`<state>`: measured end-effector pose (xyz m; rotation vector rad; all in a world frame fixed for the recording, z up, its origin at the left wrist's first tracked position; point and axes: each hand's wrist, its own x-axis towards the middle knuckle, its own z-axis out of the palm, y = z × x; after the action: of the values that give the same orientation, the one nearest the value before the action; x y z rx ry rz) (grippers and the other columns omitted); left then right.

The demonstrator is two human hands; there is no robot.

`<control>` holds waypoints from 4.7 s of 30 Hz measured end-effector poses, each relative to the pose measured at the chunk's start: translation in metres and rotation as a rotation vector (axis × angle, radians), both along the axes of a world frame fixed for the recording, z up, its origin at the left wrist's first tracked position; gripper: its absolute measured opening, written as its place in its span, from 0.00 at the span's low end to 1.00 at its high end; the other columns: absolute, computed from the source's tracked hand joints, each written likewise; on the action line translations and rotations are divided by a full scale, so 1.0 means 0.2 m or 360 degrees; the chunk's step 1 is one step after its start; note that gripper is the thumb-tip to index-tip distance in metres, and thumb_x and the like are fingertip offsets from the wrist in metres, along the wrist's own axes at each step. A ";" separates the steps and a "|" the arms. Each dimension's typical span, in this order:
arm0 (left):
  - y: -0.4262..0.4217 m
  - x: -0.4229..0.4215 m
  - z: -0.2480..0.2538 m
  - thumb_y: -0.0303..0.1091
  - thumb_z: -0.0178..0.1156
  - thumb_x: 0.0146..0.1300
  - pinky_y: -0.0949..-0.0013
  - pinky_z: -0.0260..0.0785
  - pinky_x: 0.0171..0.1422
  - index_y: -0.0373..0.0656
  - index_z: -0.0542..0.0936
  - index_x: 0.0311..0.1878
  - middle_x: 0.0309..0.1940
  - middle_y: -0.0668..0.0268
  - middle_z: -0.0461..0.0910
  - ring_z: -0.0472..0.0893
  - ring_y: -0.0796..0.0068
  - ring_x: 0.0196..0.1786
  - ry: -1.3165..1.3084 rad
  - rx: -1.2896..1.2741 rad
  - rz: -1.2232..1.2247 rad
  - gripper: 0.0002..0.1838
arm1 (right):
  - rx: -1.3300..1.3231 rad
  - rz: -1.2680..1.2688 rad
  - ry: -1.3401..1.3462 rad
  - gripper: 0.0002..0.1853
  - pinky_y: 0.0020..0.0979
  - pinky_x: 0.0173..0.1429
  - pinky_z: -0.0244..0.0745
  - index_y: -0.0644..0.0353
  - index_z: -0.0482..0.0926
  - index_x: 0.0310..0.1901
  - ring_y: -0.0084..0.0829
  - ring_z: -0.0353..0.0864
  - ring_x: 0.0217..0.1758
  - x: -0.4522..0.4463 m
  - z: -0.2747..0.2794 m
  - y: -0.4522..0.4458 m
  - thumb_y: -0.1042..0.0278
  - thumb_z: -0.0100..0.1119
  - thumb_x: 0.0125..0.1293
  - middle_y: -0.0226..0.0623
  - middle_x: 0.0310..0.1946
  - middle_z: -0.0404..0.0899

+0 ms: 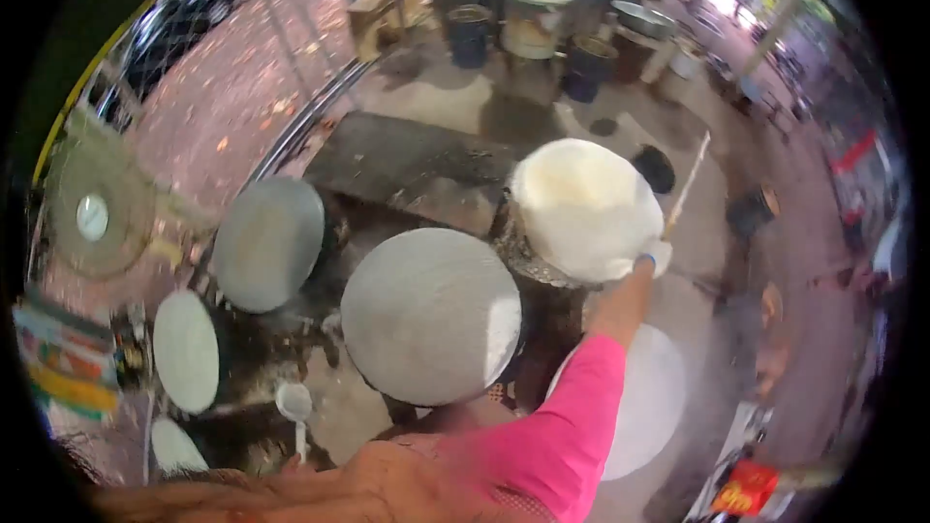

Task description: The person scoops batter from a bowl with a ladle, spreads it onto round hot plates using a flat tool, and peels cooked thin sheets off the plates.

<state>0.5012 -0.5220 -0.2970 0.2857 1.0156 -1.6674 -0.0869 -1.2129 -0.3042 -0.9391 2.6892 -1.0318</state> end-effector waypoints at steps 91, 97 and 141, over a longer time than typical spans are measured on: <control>-1.26 1.40 0.47 0.40 0.51 0.64 0.79 0.45 0.11 0.57 0.60 0.52 0.14 0.75 0.55 0.54 0.85 0.11 -0.2016 -0.0441 -0.0393 0.16 | -0.0179 0.2334 -0.0613 0.25 0.29 0.47 0.69 0.59 0.70 0.58 0.30 0.76 0.46 2.39 0.34 1.62 0.57 0.54 0.62 0.42 0.45 0.77; -1.89 1.55 0.04 0.28 0.50 0.54 0.66 0.63 0.17 0.62 0.48 0.70 0.22 0.62 0.69 0.70 0.69 0.17 -0.2700 -0.0049 -0.0773 0.40 | 0.0326 0.2133 0.0151 0.17 0.40 0.48 0.71 0.51 0.77 0.49 0.46 0.77 0.43 3.02 0.32 1.65 0.56 0.54 0.60 0.46 0.39 0.79; -0.47 1.87 -0.05 0.24 0.50 0.47 0.67 0.60 0.54 0.47 0.61 0.66 0.50 0.56 0.71 0.71 0.65 0.51 -0.3262 0.0437 -0.1109 0.37 | 0.0260 0.1711 -0.2192 0.12 0.27 0.32 0.71 0.69 0.81 0.38 0.27 0.78 0.30 3.46 0.22 1.41 0.68 0.60 0.55 0.35 0.30 0.80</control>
<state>0.8749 -0.6165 -0.3073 2.0911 -0.5491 -0.8428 0.6044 -0.9302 -0.2597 -0.8863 0.8975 -0.6863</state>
